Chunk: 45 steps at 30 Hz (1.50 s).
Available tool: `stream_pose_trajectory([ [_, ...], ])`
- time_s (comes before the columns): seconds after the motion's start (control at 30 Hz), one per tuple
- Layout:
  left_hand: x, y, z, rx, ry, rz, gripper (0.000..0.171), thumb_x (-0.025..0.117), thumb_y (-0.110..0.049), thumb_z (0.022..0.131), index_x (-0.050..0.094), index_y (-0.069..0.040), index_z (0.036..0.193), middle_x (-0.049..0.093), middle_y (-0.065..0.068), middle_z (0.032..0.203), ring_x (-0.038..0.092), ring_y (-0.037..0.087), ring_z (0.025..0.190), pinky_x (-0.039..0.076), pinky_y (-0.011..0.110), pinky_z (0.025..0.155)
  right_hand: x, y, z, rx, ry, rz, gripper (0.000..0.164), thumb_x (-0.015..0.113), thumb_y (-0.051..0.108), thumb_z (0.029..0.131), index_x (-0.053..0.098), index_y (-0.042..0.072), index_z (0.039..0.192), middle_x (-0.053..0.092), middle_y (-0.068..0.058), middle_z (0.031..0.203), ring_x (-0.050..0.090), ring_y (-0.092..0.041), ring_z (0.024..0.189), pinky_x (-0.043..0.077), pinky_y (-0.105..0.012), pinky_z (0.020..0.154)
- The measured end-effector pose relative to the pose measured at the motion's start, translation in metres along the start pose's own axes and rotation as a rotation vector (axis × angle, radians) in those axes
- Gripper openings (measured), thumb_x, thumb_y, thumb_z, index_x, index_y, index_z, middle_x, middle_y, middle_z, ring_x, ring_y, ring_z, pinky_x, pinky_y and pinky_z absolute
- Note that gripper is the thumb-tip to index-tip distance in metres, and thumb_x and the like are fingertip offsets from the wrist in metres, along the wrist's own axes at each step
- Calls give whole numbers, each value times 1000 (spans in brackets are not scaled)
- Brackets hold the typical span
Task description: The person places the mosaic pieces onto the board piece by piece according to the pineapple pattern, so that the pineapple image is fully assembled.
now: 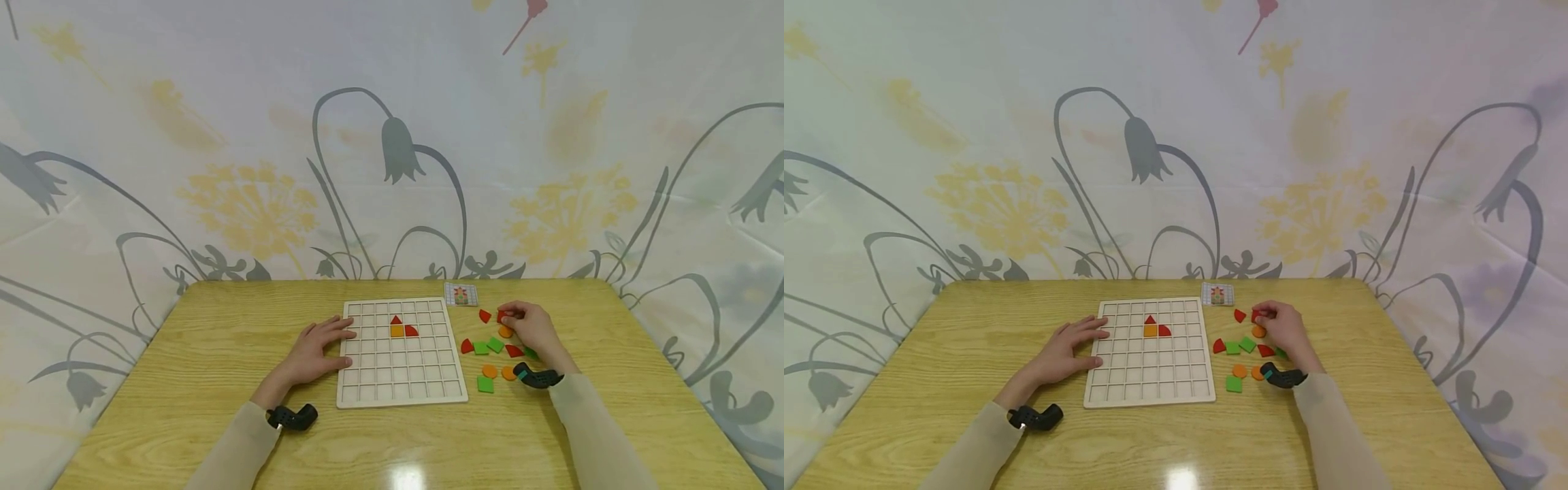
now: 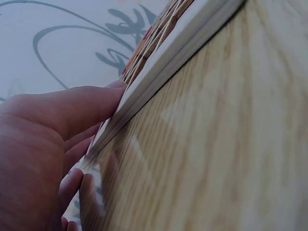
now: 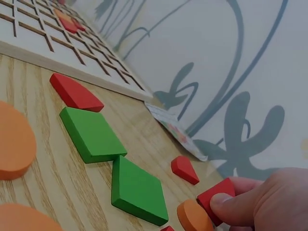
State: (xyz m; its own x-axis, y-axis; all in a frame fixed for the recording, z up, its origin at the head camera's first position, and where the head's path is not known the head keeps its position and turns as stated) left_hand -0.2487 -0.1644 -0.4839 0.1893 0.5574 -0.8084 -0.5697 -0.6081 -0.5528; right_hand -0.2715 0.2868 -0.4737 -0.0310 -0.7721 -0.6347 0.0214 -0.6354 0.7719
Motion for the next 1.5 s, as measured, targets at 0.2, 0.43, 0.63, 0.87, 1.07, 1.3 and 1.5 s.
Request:
stream_pose_trajectory([
  [0.2,1,1,-1,0,2,-2,50,73,-32,91,63,-10,135,45,10,153,30,36,145,14,67,112,-2,3,0,2,-3,-25,23,60,6,99,67,-4,118,66,-14,101,59,-24,85,48,-32,73],
  [0.43,2,2,0,-11,4,2,50,73,-33,91,64,-11,135,45,9,153,30,35,145,13,66,112,-1,11,-4,-58,-71,-58,24,60,4,99,66,-6,119,64,-19,104,62,-31,89,50,-31,69],
  [0.63,2,2,0,-17,6,-2,49,73,-33,91,64,-12,134,45,8,153,30,35,145,13,66,112,5,18,-6,-70,-78,-3,27,58,7,100,64,-5,124,66,-22,111,64,-35,96,52,-29,69],
  [0.87,2,0,-1,-17,8,-9,49,73,-32,91,64,-11,134,44,9,153,29,35,145,12,66,113,10,20,-4,-93,-73,2,27,56,4,100,64,-4,125,64,-23,114,64,-37,97,53,-33,70],
  [1.07,1,-1,-1,-15,4,-12,49,73,-32,91,64,-10,134,45,10,153,30,36,145,13,66,112,10,14,-3,-87,-97,-76,23,56,0,98,68,-5,117,68,-20,105,62,-30,87,48,-32,68],
  [1.3,1,-1,-1,-9,-5,-13,49,73,-31,90,64,-10,133,45,10,153,30,36,145,13,66,112,11,11,-3,-59,-78,-126,25,57,4,99,68,-7,118,63,-24,109,59,-31,87,47,-36,70],
  [1.5,0,-1,-1,-1,-5,-6,48,73,-30,91,64,-9,134,45,10,153,29,36,145,14,67,112,14,16,-2,-94,-125,-156,27,56,5,98,68,-6,119,58,-25,110,60,-34,87,48,-38,70],
])
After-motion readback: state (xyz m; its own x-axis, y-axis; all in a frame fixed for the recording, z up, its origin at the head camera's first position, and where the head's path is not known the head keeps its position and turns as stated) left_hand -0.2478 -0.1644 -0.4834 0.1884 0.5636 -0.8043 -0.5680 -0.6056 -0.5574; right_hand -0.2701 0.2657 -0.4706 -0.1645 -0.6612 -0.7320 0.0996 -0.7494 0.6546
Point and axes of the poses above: each hand's wrist, its own z-axis towards the middle knuckle, its own x-axis out of the palm, y = z × x, the point moved 2 cm from there along z, towards the middle knuckle
